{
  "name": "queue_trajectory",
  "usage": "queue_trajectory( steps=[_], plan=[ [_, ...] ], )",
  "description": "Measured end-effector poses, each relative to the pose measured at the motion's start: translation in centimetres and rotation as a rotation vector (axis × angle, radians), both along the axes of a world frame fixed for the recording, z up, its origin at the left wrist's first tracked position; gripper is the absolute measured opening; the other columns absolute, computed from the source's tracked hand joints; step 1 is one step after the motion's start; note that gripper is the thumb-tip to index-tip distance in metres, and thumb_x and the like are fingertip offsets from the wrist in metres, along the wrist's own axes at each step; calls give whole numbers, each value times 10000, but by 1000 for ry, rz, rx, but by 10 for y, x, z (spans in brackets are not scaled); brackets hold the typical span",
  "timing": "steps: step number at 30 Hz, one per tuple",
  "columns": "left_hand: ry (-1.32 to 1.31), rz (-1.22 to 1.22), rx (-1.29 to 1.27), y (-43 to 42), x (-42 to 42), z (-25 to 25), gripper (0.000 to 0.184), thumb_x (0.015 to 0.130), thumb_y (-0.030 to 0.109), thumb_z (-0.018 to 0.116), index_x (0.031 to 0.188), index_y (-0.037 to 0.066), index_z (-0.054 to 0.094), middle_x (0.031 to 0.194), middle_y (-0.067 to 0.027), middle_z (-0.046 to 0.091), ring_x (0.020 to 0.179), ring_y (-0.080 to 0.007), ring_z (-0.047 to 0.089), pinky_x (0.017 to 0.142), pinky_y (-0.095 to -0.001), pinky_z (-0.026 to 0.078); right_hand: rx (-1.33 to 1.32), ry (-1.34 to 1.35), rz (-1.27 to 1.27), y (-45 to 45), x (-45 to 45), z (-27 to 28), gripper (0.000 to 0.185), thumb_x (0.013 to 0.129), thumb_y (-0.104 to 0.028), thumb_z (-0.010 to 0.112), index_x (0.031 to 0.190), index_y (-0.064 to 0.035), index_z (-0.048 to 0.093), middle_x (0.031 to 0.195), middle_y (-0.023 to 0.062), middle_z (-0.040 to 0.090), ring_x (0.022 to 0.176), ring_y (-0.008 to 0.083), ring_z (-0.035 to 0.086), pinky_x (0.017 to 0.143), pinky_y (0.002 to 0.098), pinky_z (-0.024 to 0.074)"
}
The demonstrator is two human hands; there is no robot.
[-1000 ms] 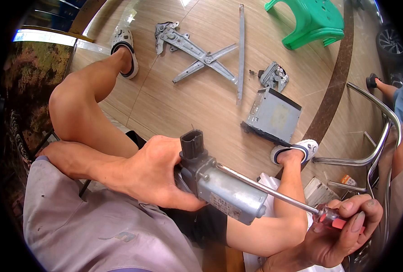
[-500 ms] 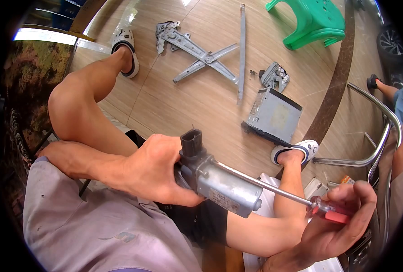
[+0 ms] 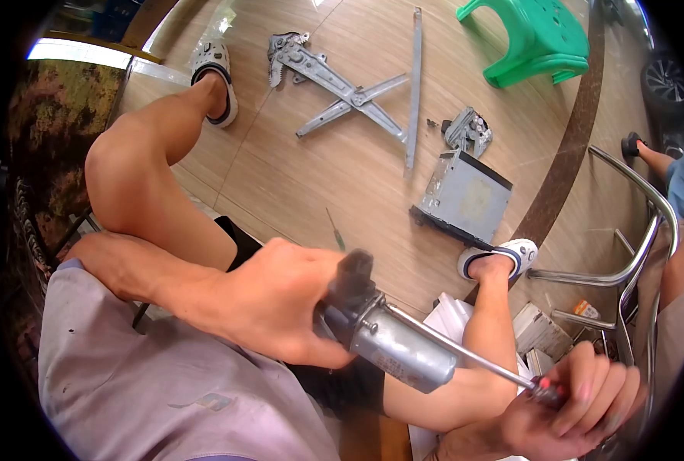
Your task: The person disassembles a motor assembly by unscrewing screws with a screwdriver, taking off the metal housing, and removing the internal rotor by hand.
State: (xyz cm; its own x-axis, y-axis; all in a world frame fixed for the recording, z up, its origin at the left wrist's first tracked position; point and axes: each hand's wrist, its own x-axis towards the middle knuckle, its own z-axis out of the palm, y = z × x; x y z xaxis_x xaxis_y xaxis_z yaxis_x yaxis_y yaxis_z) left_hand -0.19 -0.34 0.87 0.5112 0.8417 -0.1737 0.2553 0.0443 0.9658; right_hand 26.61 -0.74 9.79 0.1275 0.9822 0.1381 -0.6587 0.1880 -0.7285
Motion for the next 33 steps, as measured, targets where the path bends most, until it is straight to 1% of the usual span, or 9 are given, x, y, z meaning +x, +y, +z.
queue_trajectory(
  steps=[6, 9, 10, 13, 16, 23, 24, 26, 33],
  plan=[
    [9, -11, -40, -3, 3, -4, 388, 637, 166, 833, 974, 51, 679, 798, -110, 659, 671, -287, 666, 594, -365, 535, -62, -64, 189, 3, 5, 2, 350, 1086, -153, 362, 736, -140, 358, 613, -16, 340, 484, 90, 322, 760, 261, 369],
    [-57, 32, 64, 6, 2, 1, 371, 635, 147, 826, 963, 56, 678, 788, -99, 646, 660, -281, 655, 585, -363, 527, -152, -425, -60, -1, 16, 2, 340, 1115, -272, 340, 803, -136, 344, 661, -9, 379, 547, 115, 328, 654, 270, 348],
    [-65, 38, 101, 8, 1, 0, 358, 634, 137, 822, 950, 57, 674, 781, -92, 639, 658, -278, 650, 581, -362, 523, -161, -610, -263, -1, 9, -4, 355, 1109, -321, 355, 858, -82, 432, 702, 40, 484, 533, 137, 469, 565, 274, 440],
    [-13, 27, 158, 13, -4, -1, 324, 626, 110, 810, 906, 61, 653, 763, -76, 619, 654, -271, 639, 572, -359, 513, -266, -942, -94, -7, 21, 0, 372, 1095, -334, 399, 939, -10, 493, 782, 145, 578, 533, 191, 580, 435, 289, 499],
    [69, 3, 187, 15, -15, -6, 306, 621, 95, 800, 873, 63, 630, 749, -67, 605, 653, -266, 633, 567, -358, 507, -297, -989, 277, -3, 38, 2, 408, 1035, -301, 571, 972, 94, 655, 766, 253, 658, 553, 229, 660, 411, 279, 503],
    [214, 3, 269, 6, -52, -27, 351, 579, 113, 832, 844, 71, 606, 744, -55, 595, 622, -239, 611, 553, -341, 486, -335, -1163, 702, 5, 12, -37, 441, 977, -347, 647, 1012, 86, 726, 660, 120, 668, 462, 149, 592, 460, 258, 439],
    [222, -5, 289, 7, -58, -27, 351, 578, 116, 834, 838, 74, 602, 742, -52, 593, 616, -234, 605, 547, -339, 480, -667, -1134, 862, 14, 6, -21, 329, 891, -229, 692, 996, 79, 744, 870, 339, 660, 751, 291, 694, 741, 261, 512],
    [242, -13, 333, 5, -68, -29, 350, 576, 119, 838, 827, 80, 597, 738, -46, 586, 608, -224, 595, 537, -335, 469, -600, -1186, 849, 14, 1, -36, 335, 836, -265, 718, 947, 47, 767, 1033, 400, 576, 976, 374, 609, 886, 292, 445],
    [310, -25, 399, -3, -90, -32, 346, 575, 113, 840, 811, 82, 589, 725, -34, 577, 601, -220, 588, 521, -336, 456, -570, -1296, 834, 7, -28, -47, 331, 726, -319, 763, 831, -5, 777, 921, 350, 572, 1185, 471, 429, 1030, 413, 320]
  ],
)
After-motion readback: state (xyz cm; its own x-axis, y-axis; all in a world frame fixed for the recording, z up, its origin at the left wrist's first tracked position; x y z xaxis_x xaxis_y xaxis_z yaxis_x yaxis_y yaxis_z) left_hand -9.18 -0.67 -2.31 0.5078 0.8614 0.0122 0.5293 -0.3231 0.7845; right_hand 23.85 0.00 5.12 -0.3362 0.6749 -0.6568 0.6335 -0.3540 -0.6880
